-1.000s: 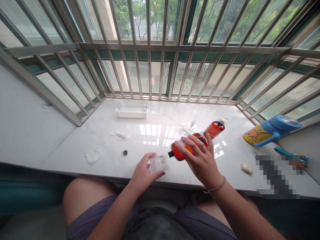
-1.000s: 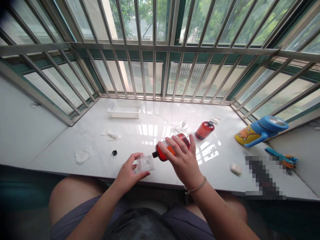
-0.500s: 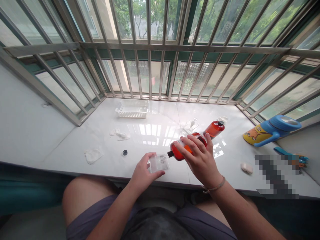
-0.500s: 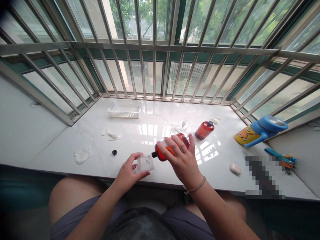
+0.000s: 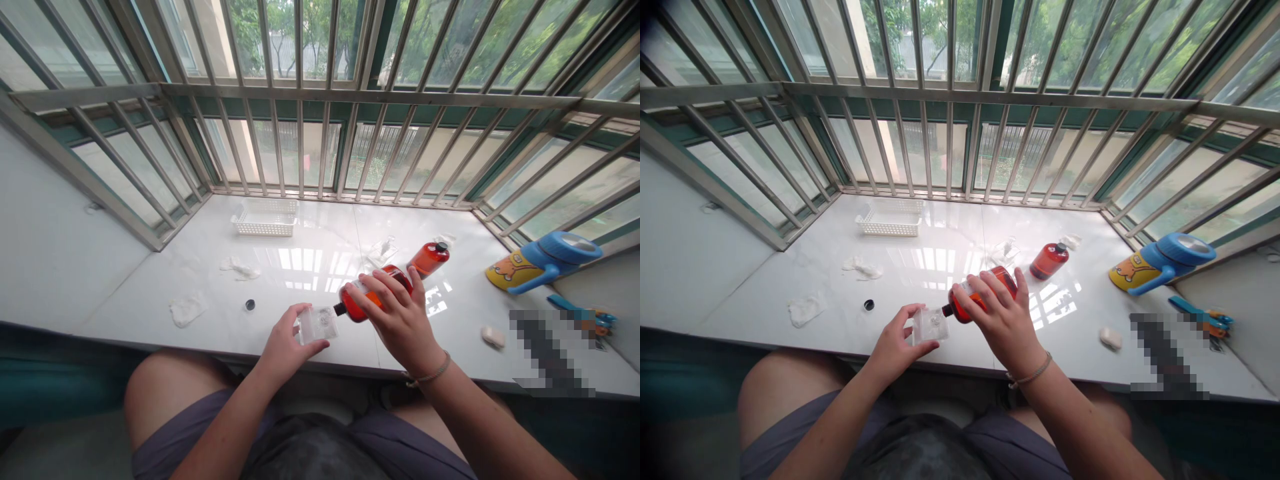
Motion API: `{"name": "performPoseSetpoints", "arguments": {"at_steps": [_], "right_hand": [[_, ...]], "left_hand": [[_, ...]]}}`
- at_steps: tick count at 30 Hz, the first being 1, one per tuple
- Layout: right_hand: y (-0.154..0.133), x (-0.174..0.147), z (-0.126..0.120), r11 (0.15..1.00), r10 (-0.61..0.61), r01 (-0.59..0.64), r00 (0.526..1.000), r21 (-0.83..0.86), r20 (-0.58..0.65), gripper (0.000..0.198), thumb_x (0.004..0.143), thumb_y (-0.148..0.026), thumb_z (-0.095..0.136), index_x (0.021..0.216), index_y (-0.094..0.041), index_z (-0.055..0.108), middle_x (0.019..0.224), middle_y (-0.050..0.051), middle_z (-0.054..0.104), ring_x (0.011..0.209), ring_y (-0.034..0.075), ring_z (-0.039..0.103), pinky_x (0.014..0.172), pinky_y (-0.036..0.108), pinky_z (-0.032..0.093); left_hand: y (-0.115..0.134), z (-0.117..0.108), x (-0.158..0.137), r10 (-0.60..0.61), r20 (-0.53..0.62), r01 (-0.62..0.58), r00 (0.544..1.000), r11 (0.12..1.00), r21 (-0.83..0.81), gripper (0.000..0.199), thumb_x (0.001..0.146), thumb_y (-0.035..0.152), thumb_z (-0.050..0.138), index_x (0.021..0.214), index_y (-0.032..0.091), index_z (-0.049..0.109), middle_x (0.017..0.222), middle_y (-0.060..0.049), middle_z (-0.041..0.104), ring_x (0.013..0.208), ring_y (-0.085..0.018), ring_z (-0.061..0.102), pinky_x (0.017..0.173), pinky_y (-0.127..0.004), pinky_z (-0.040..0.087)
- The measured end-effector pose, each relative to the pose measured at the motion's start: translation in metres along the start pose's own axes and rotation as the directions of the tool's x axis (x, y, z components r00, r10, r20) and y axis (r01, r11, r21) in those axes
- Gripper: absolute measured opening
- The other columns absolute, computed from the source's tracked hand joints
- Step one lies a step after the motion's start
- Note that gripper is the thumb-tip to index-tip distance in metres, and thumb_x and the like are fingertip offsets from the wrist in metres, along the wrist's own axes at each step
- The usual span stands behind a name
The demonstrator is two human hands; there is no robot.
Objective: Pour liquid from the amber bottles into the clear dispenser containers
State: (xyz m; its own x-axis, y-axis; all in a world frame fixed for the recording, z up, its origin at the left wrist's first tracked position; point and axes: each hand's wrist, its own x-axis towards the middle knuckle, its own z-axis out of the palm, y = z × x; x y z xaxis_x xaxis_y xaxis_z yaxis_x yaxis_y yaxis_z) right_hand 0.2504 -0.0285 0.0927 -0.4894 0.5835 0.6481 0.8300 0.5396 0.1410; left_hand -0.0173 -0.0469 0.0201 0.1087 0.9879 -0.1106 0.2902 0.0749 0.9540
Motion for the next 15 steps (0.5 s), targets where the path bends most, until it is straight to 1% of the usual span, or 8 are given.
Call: {"name": "performPoseSetpoints", "arguments": {"at_steps": [7, 15], "right_hand": [[0.0010, 0.0002, -0.0005, 1.000, -0.001, 0.001, 1.000, -0.009, 0.009, 0.050, 0.104, -0.008, 0.062, 0.148, -0.032, 0.064, 0.142, 0.005, 0.073, 0.139, 0.029, 0.061, 0.134, 0.069, 0.017], [0.0011, 0.0016, -0.0021, 1.000, -0.008, 0.009, 1.000, -0.015, 0.004, 0.048, 0.104, -0.006, 0.062, 0.145, -0.032, 0.066, 0.141, 0.005, 0.074, 0.138, 0.029, 0.062, 0.133, 0.067, 0.020]], "left_hand": [[-0.0024, -0.0001, 0.0008, 0.010, 0.004, -0.010, 1.000, 1.000, -0.007, 0.072, 0.072, 0.036, 0.097, 0.135, 0.028, 0.062, 0.146, -0.010, 0.066, 0.136, -0.033, 0.064, 0.115, -0.051, 0.055], [-0.0013, 0.0000, 0.0005, 0.011, 0.009, -0.011, 1.000, 1.000, -0.002, 0.073, 0.072, 0.037, 0.097, 0.135, 0.028, 0.063, 0.146, -0.010, 0.066, 0.137, -0.033, 0.063, 0.115, -0.052, 0.054]]}}
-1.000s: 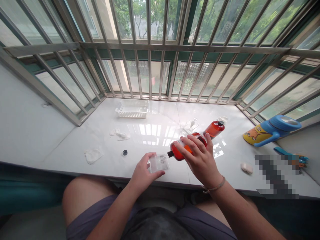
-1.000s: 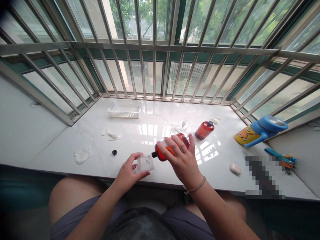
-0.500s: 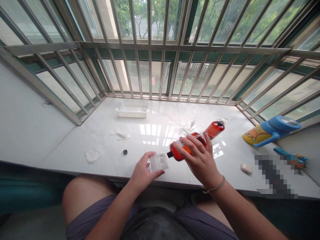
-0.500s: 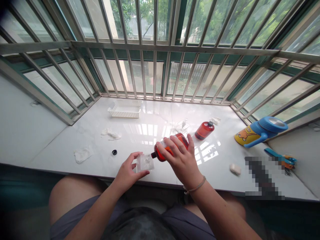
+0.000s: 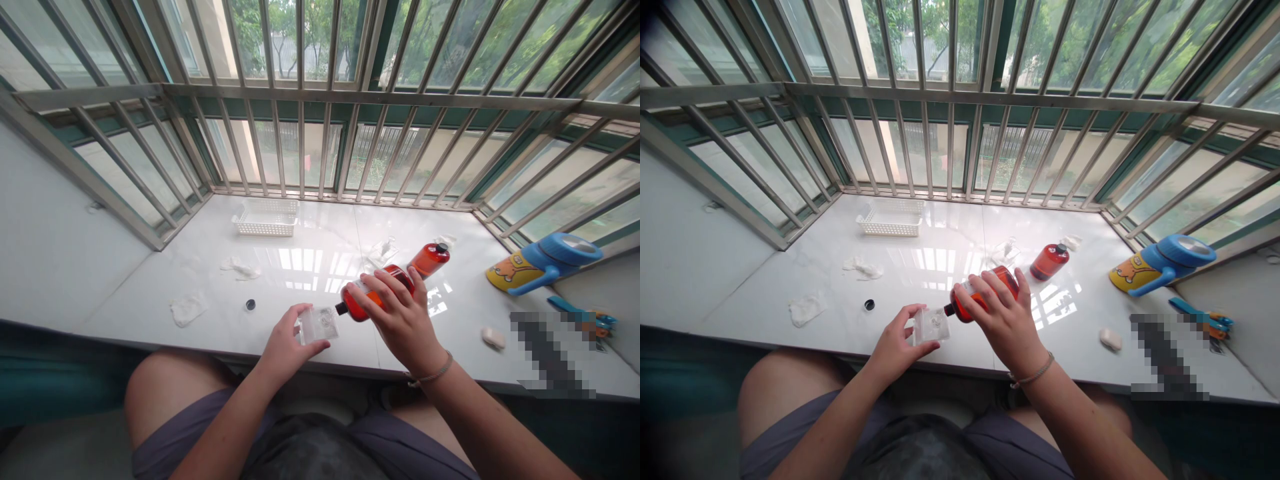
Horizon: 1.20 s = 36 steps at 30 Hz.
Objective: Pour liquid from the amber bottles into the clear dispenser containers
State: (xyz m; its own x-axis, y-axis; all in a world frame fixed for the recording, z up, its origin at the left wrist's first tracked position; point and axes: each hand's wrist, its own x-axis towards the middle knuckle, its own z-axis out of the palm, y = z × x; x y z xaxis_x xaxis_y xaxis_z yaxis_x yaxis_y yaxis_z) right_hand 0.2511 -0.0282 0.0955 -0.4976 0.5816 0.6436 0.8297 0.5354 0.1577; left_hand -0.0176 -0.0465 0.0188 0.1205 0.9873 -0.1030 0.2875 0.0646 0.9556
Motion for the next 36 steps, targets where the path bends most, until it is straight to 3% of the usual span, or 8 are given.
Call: {"name": "performPoseSetpoints", "arguments": {"at_steps": [36], "right_hand": [[-0.0001, 0.0029, -0.0019, 0.999, -0.050, 0.050, 0.999, -0.013, 0.019, 0.051, 0.103, -0.008, 0.065, 0.147, -0.033, 0.064, 0.145, 0.005, 0.072, 0.141, 0.029, 0.060, 0.135, 0.067, 0.017]], "left_hand": [[-0.0061, 0.0029, 0.0011, 0.005, -0.021, -0.005, 1.000, 1.000, -0.001, 0.074, 0.071, 0.038, 0.099, 0.135, 0.027, 0.065, 0.141, -0.012, 0.068, 0.127, -0.034, 0.068, 0.109, -0.053, 0.059]]}}
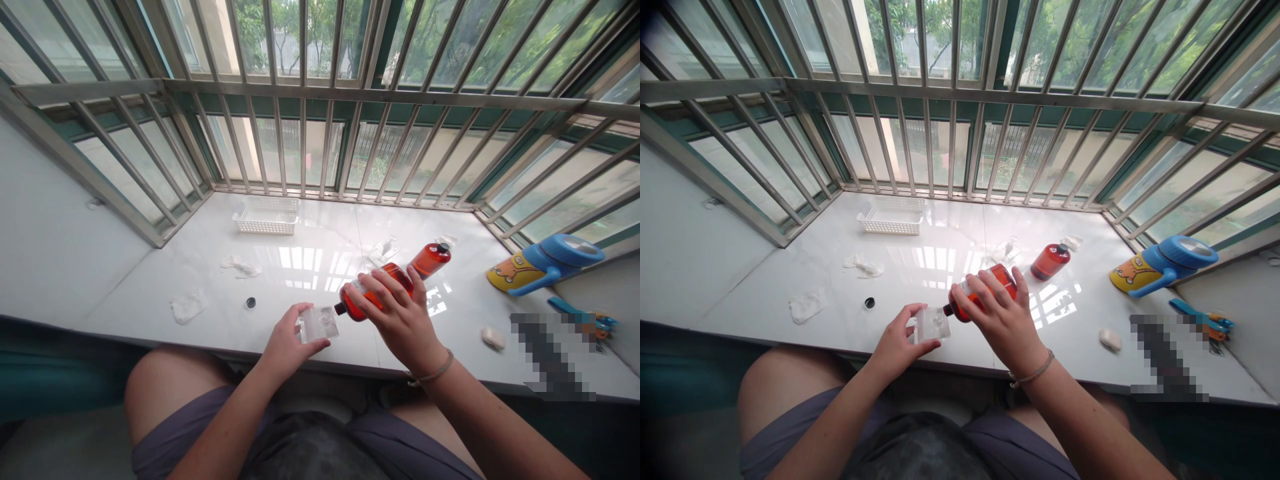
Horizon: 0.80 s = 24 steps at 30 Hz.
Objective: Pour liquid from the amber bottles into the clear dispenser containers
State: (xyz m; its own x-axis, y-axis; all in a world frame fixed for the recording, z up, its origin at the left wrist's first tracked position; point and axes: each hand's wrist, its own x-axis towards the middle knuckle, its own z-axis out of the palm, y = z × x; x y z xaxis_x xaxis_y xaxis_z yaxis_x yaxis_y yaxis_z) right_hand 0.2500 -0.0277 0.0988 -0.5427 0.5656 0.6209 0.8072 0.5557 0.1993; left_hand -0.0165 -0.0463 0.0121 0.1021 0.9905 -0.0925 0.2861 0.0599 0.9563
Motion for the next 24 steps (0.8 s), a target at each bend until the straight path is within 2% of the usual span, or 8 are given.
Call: {"name": "performPoseSetpoints", "arguments": {"at_steps": [9, 19, 24], "right_hand": [[-0.001, 0.001, 0.000, 1.000, -0.024, 0.024, 1.000, 0.000, -0.006, 0.048, 0.105, -0.011, 0.063, 0.147, -0.033, 0.065, 0.145, 0.004, 0.072, 0.141, 0.028, 0.060, 0.136, 0.067, 0.017], [0.000, 0.001, 0.000, 1.000, -0.015, 0.016, 0.999, -0.008, 0.028, 0.056, 0.103, -0.008, 0.063, 0.151, -0.037, 0.061, 0.147, 0.002, 0.070, 0.145, 0.028, 0.058, 0.136, 0.066, 0.016], [-0.002, 0.005, -0.002, 0.999, -0.031, 0.032, 0.999, -0.018, 0.007, 0.052, 0.103, -0.007, 0.063, 0.148, -0.033, 0.064, 0.145, 0.003, 0.072, 0.142, 0.028, 0.059, 0.136, 0.067, 0.016]], "left_hand": [[-0.002, 0.001, 0.000, 0.005, 0.011, -0.005, 1.000, 1.000, -0.001, 0.074, 0.071, 0.039, 0.099, 0.136, 0.027, 0.064, 0.142, -0.011, 0.068, 0.129, -0.034, 0.067, 0.110, -0.052, 0.058], [0.004, 0.003, 0.002, 0.005, 0.007, -0.005, 1.000, 1.000, -0.013, 0.076, 0.070, 0.041, 0.100, 0.136, 0.027, 0.063, 0.139, -0.011, 0.069, 0.126, -0.034, 0.069, 0.107, -0.050, 0.059], [0.010, 0.005, 0.003, 0.000, 0.011, 0.000, 1.000, 1.000, -0.027, 0.077, 0.069, 0.040, 0.100, 0.135, 0.026, 0.063, 0.136, -0.011, 0.070, 0.126, -0.034, 0.069, 0.106, -0.051, 0.060]]}}
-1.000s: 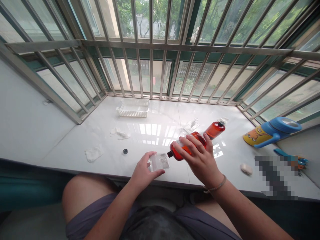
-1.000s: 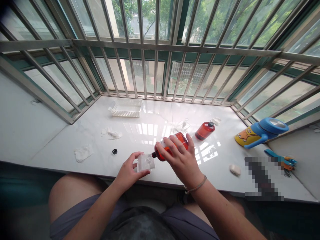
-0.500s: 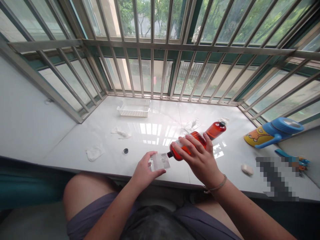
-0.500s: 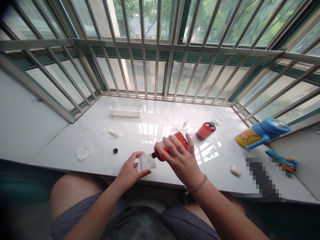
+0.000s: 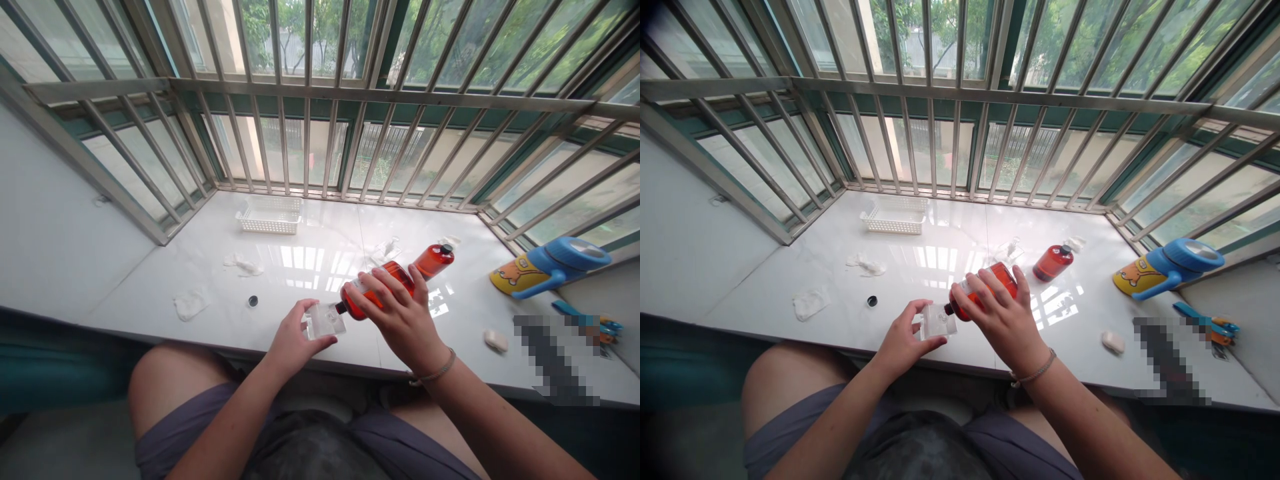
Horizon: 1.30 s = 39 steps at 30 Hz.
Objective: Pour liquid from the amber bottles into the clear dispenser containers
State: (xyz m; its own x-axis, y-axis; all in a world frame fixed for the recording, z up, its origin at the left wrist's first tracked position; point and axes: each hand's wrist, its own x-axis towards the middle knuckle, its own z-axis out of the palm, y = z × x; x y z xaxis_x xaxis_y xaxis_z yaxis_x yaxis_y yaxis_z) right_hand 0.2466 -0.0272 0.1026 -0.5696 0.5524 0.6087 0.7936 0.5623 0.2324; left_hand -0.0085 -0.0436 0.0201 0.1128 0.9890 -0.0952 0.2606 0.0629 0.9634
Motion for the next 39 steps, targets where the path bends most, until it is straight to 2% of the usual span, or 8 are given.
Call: {"name": "performPoseSetpoints", "arguments": {"at_steps": [8, 15, 23, 39], "right_hand": [[0.001, 0.005, -0.003, 1.000, -0.020, 0.020, 1.000, -0.019, -0.010, 0.049, 0.103, -0.007, 0.063, 0.145, -0.032, 0.066, 0.143, 0.003, 0.073, 0.140, 0.027, 0.060, 0.137, 0.065, 0.013], [0.003, 0.009, -0.005, 0.999, -0.032, 0.031, 0.999, -0.028, -0.012, 0.051, 0.103, -0.007, 0.062, 0.147, -0.033, 0.064, 0.144, 0.003, 0.072, 0.142, 0.027, 0.059, 0.137, 0.066, 0.012], [0.005, 0.013, -0.007, 0.998, -0.048, 0.047, 0.999, -0.034, -0.023, 0.051, 0.102, -0.007, 0.064, 0.146, -0.033, 0.064, 0.145, 0.003, 0.072, 0.143, 0.026, 0.058, 0.137, 0.065, 0.011], [0.004, 0.024, -0.014, 0.994, -0.096, 0.093, 0.994, -0.058, -0.057, 0.043, 0.104, -0.011, 0.066, 0.141, -0.032, 0.068, 0.141, 0.001, 0.075, 0.139, 0.025, 0.062, 0.139, 0.062, 0.009]], "left_hand": [[0.005, 0.003, 0.000, -0.004, -0.003, 0.004, 1.000, 1.000, -0.003, 0.076, 0.070, 0.041, 0.100, 0.134, 0.026, 0.063, 0.137, -0.010, 0.069, 0.129, -0.035, 0.068, 0.108, -0.051, 0.059], [0.007, 0.004, 0.002, -0.022, 0.007, 0.023, 1.000, 0.997, -0.069, 0.080, 0.067, 0.044, 0.101, 0.134, 0.024, 0.061, 0.136, -0.012, 0.068, 0.115, -0.032, 0.074, 0.101, -0.049, 0.064], [0.008, 0.004, 0.003, -0.033, 0.019, 0.035, 0.999, 0.996, -0.081, 0.079, 0.067, 0.043, 0.101, 0.133, 0.024, 0.061, 0.136, -0.012, 0.068, 0.111, -0.031, 0.075, 0.102, -0.051, 0.063], [0.007, 0.004, 0.005, -0.019, 0.024, 0.022, 1.000, 0.991, -0.130, 0.079, 0.067, 0.041, 0.102, 0.132, 0.024, 0.061, 0.136, -0.012, 0.067, 0.117, -0.032, 0.072, 0.102, -0.049, 0.062]]}}
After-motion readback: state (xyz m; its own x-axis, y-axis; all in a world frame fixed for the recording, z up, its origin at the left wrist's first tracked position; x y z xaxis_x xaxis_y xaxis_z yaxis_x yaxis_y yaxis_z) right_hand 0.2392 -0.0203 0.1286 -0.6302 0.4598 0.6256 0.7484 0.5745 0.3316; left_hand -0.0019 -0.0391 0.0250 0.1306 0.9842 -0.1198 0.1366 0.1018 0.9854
